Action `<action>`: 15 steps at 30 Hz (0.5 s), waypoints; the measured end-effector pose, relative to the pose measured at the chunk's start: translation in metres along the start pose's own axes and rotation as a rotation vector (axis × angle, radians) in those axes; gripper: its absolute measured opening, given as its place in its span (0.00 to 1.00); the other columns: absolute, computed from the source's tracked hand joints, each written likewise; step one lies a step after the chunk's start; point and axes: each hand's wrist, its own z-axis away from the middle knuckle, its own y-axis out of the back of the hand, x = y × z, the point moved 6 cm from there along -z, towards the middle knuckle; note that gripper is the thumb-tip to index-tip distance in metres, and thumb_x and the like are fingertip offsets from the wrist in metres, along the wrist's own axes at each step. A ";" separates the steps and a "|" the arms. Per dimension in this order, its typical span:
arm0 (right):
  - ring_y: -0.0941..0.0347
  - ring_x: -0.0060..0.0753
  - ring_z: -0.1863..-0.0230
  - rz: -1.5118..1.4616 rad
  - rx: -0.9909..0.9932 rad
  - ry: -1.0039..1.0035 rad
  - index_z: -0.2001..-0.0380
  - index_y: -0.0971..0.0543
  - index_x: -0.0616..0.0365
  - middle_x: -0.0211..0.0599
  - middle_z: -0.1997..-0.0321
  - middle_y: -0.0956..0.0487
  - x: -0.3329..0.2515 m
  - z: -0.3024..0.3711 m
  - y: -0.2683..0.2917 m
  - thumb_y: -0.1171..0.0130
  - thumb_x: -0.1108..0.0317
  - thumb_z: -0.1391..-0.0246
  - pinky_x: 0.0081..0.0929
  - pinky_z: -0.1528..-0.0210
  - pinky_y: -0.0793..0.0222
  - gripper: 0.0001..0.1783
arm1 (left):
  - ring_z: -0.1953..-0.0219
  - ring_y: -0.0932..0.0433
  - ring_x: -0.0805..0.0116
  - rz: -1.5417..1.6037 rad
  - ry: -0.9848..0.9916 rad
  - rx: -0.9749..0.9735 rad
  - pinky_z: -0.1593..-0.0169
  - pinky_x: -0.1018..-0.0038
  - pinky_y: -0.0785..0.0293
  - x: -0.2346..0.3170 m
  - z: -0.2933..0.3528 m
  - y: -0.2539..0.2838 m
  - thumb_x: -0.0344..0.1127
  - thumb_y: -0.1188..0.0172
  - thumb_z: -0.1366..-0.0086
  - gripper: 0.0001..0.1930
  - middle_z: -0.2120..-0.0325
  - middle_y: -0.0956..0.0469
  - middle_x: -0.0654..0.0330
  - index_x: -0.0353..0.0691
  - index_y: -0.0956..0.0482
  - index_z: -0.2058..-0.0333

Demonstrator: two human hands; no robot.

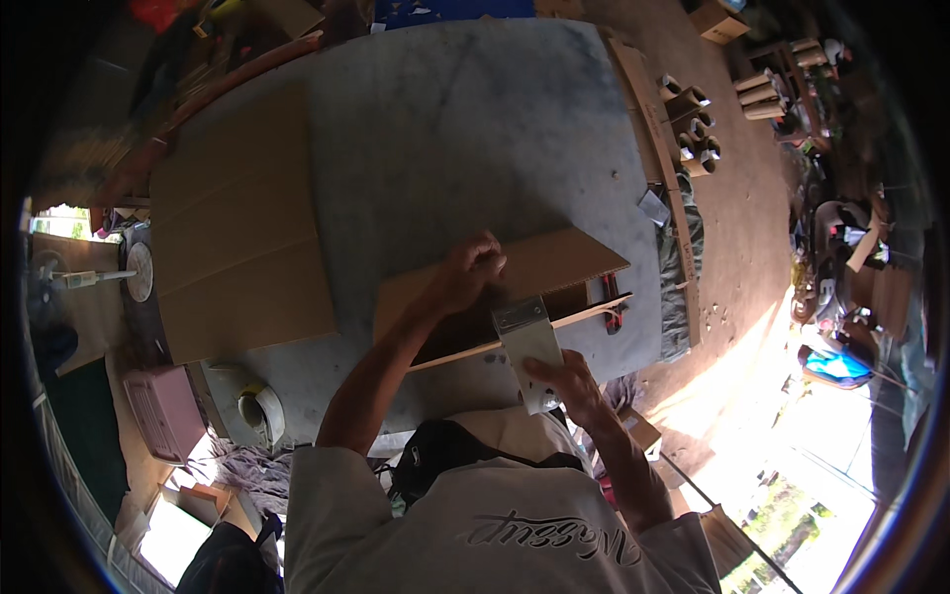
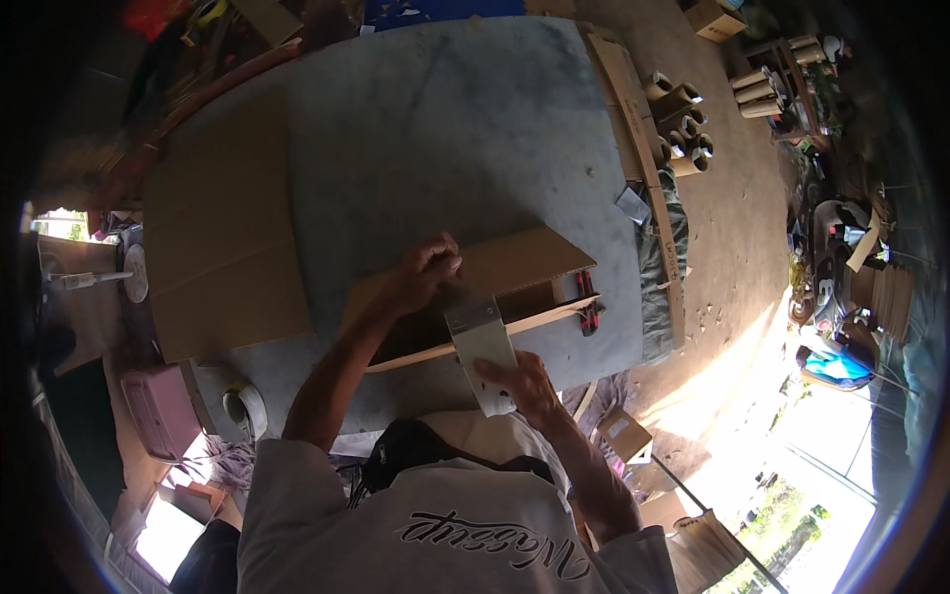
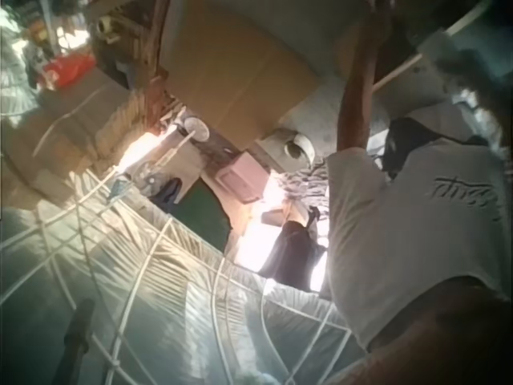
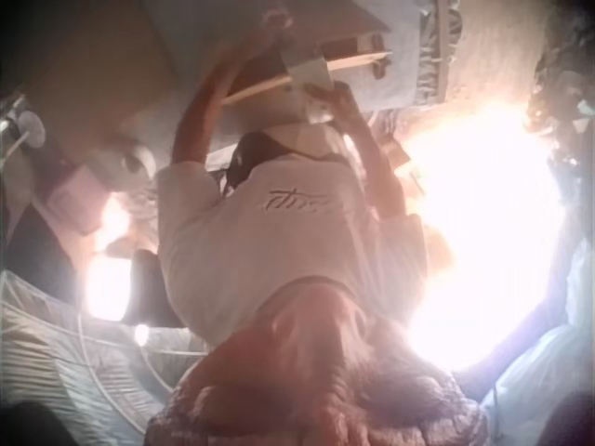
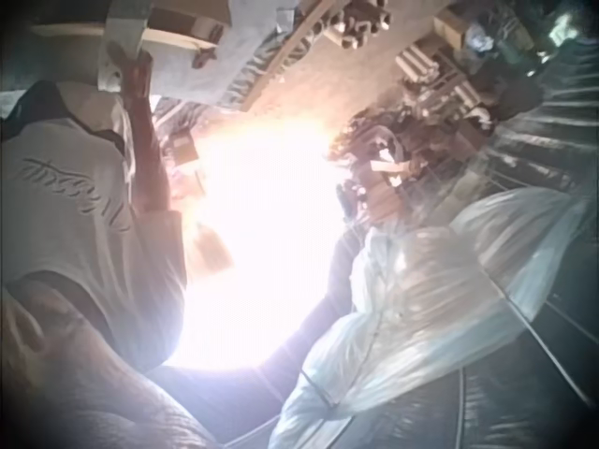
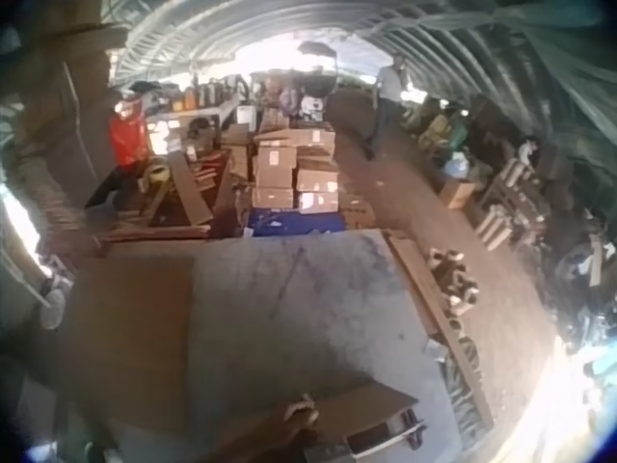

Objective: The person cuts a large sheet of cardboard with a utility knife, folds it into a box shape, and secures the seams with packing tape. A second person assists by taping another box nearby.

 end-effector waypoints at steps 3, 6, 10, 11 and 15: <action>0.24 0.28 0.70 -0.005 -0.005 0.077 0.66 0.18 0.64 0.43 0.74 0.21 -0.019 0.011 -0.004 0.43 0.55 0.39 0.32 0.66 0.31 0.20 | 0.66 0.24 0.66 -0.017 -0.010 0.146 0.58 0.65 0.27 -0.003 0.001 0.013 0.33 0.41 0.35 0.08 0.72 0.26 0.60 0.35 0.28 0.68; 0.23 0.28 0.71 0.178 0.042 0.119 0.65 0.18 0.65 0.43 0.75 0.21 -0.032 0.016 -0.002 0.41 0.53 0.41 0.31 0.66 0.30 0.22 | 0.66 0.23 0.56 -0.437 -0.184 0.234 0.59 0.62 0.26 0.003 -0.006 0.020 0.37 0.40 0.37 0.12 0.72 0.25 0.53 0.33 0.25 0.70; 0.24 0.26 0.72 0.024 0.032 -0.025 0.66 0.18 0.68 0.40 0.76 0.20 0.005 0.006 0.003 0.39 0.50 0.42 0.30 0.67 0.30 0.25 | 0.63 0.23 0.46 -0.725 -0.109 0.152 0.59 0.58 0.26 -0.002 -0.006 0.017 0.38 0.40 0.39 0.12 0.68 0.23 0.47 0.32 0.23 0.72; 0.25 0.26 0.72 0.003 0.042 -0.112 0.66 0.18 0.68 0.39 0.76 0.20 0.014 0.005 0.002 0.38 0.49 0.43 0.30 0.67 0.30 0.26 | 0.63 0.22 0.46 -0.734 -0.095 0.169 0.59 0.58 0.26 -0.002 -0.004 0.014 0.39 0.39 0.39 0.13 0.68 0.23 0.47 0.32 0.22 0.73; 0.26 0.23 0.71 0.010 0.053 -0.204 0.66 0.17 0.69 0.36 0.75 0.20 0.016 0.009 0.000 0.37 0.49 0.43 0.28 0.66 0.30 0.27 | 0.58 0.22 0.46 -0.840 -0.007 0.148 0.56 0.54 0.25 -0.010 -0.001 0.009 0.36 0.40 0.43 0.09 0.65 0.23 0.48 0.36 0.19 0.72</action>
